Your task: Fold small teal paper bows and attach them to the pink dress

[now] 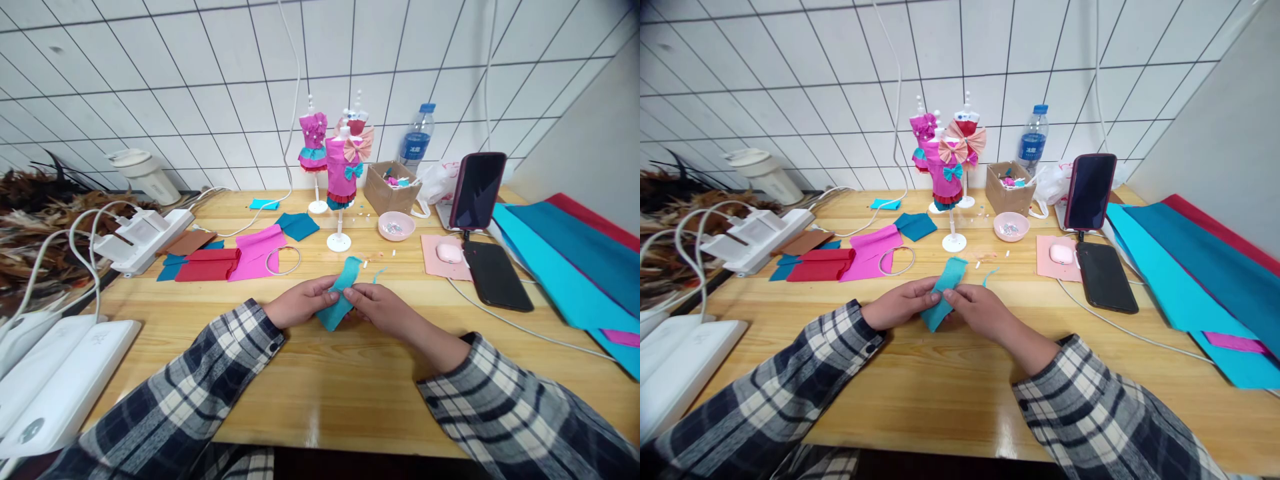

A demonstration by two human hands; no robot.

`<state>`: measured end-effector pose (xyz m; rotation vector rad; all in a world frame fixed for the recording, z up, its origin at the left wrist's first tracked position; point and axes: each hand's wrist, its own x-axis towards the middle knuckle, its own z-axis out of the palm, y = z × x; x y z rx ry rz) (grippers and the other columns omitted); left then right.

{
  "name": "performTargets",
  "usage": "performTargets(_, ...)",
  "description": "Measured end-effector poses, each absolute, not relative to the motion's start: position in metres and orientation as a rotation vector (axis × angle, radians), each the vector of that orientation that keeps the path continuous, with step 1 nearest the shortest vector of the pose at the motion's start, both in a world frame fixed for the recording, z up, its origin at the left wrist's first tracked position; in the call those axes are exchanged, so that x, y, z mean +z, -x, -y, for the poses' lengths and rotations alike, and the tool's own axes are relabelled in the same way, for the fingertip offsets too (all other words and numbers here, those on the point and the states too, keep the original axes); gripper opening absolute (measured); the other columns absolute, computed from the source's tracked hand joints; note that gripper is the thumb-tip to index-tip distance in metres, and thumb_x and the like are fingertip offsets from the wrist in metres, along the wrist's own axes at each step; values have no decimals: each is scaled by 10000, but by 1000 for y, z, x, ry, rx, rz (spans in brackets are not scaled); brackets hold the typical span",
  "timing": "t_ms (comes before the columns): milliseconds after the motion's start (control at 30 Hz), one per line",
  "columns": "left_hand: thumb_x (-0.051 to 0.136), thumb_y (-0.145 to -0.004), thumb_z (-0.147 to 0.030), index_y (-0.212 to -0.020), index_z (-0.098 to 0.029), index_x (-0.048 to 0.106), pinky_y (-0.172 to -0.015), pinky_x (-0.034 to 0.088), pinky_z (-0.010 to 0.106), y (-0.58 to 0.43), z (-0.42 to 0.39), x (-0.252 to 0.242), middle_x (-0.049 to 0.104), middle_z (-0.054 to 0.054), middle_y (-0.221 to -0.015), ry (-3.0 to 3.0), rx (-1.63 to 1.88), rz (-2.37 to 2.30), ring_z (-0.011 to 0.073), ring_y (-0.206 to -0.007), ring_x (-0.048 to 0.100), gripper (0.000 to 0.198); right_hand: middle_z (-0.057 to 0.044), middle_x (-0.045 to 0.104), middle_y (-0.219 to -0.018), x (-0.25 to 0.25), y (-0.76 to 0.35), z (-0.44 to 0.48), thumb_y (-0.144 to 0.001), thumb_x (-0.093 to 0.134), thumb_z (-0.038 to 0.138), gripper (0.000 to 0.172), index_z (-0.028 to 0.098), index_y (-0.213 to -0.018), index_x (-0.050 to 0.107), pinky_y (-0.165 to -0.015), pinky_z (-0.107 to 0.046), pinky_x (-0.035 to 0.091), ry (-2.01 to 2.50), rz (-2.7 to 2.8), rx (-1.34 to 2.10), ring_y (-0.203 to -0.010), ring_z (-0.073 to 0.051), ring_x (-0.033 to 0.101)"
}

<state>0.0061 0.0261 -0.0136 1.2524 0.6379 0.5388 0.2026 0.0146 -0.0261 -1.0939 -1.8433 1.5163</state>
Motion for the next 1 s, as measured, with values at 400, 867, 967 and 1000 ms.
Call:
performTargets(400,626,-855,-374,-1155,-179,629,-734,510,276,-8,-26,-12,713,64,-944,-1204,507,-631,166,-807,667,358,-1,608,-671,-19,-200,-15,-905,424,528,464,157,-706,620,-616,-246,368,1084,1796,1536,-628,-122,510)
performTargets(867,637,-840,-394,-1130,-170,643,-712,513,280,-7,-25,-12,700,59,-896,-1217,481,-674,172,-793,660,366,34,458,-525,-17,-201,-14,-831,493,563,448,159,-689,623,-529,-239,323,1213,1732,1554,-545,-112,427)
performTargets(967,635,-842,-393,-1138,-170,638,-720,512,293,-6,-26,-13,700,65,-917,-1229,474,-672,178,-801,658,371,42,427,-516,-17,-200,-14,-830,484,572,458,157,-700,626,-522,-238,310,1215,1737,1557,-523,-104,389)
performTargets(1000,634,-842,-395,-1137,-169,638,-721,511,294,-6,-26,-13,699,67,-918,-1233,473,-670,178,-801,657,372,43,424,-515,-17,-200,-14,-830,479,576,464,155,-705,629,-519,-238,308,1217,1748,1559,-520,-103,384)
